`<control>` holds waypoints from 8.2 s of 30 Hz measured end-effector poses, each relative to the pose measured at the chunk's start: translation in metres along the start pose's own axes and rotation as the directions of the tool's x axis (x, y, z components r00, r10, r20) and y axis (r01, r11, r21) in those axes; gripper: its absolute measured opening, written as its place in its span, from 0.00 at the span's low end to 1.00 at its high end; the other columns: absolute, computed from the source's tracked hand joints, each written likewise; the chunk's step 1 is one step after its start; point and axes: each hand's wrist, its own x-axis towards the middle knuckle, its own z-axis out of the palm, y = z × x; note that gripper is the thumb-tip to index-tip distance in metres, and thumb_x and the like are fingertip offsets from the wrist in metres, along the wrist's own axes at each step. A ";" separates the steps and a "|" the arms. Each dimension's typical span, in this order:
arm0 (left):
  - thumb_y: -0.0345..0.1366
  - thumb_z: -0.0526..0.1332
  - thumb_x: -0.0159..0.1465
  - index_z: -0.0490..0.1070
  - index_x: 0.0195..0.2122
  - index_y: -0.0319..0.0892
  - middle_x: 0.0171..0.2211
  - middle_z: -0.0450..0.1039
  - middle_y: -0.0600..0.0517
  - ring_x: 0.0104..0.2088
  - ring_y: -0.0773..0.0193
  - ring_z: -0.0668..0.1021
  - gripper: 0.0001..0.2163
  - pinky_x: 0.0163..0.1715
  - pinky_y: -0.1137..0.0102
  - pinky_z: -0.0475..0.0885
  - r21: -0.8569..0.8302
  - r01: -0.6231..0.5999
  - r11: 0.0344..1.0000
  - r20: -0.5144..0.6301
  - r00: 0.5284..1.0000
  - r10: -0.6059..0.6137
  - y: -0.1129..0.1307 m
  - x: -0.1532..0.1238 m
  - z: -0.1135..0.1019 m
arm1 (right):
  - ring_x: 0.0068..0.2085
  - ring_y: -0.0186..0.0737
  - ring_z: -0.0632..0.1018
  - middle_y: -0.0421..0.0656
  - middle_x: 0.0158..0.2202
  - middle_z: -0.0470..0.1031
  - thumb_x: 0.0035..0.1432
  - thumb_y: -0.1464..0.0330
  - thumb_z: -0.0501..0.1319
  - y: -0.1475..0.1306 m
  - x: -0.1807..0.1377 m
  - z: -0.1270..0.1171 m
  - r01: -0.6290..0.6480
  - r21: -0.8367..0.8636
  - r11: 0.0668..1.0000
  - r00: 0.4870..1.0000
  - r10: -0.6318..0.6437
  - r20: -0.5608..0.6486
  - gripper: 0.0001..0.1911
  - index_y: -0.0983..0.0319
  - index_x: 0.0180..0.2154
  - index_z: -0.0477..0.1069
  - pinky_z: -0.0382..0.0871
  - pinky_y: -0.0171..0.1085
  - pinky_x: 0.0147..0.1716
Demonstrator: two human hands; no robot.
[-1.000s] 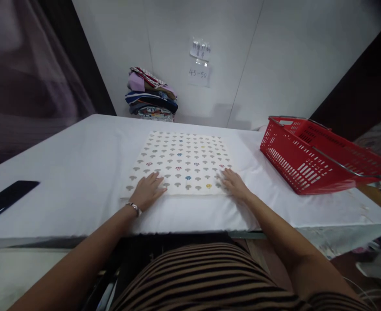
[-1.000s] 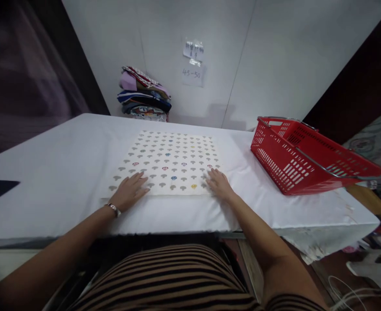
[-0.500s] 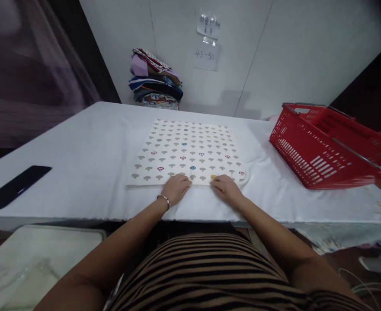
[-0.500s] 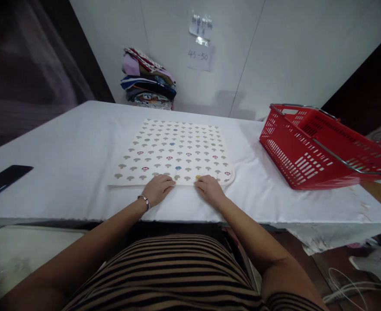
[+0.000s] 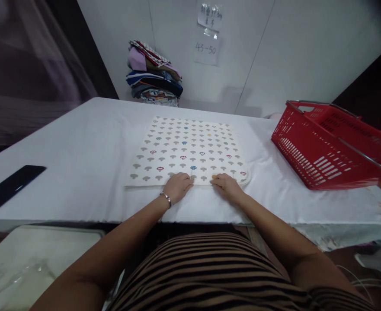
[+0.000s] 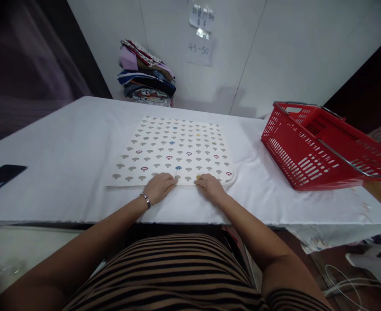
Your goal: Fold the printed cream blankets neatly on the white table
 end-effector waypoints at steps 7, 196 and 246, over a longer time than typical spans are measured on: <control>0.36 0.48 0.66 0.72 0.35 0.42 0.33 0.70 0.49 0.36 0.62 0.69 0.13 0.33 0.67 0.62 0.044 0.001 0.999 -0.006 1.000 -0.001 0.002 0.004 0.001 | 0.39 0.42 0.69 0.46 0.39 0.72 0.62 0.68 0.50 -0.001 -0.003 0.001 0.052 -0.074 0.996 0.999 -0.053 -0.008 0.14 0.59 0.43 0.73 0.64 0.40 0.39; 0.31 0.53 0.63 0.72 0.32 0.43 0.46 0.69 0.49 0.48 0.60 0.68 0.09 0.47 0.61 0.64 -0.139 0.034 0.990 -0.252 0.965 -0.068 0.005 -0.028 -0.008 | 0.38 0.39 0.71 0.44 0.35 0.72 0.60 0.71 0.54 -0.037 0.021 0.024 0.065 0.151 0.986 0.990 -0.045 -0.132 0.08 0.60 0.37 0.72 0.66 0.38 0.38; 0.29 0.50 0.64 0.71 0.32 0.42 0.49 0.69 0.49 0.56 0.57 0.63 0.11 0.49 0.60 0.63 0.038 0.071 0.997 -0.118 0.991 -0.066 0.011 -0.021 0.009 | 0.39 0.42 0.70 0.46 0.37 0.72 0.63 0.68 0.50 -0.041 0.020 0.034 0.117 0.050 0.992 0.982 -0.108 -0.155 0.11 0.61 0.40 0.70 0.65 0.40 0.39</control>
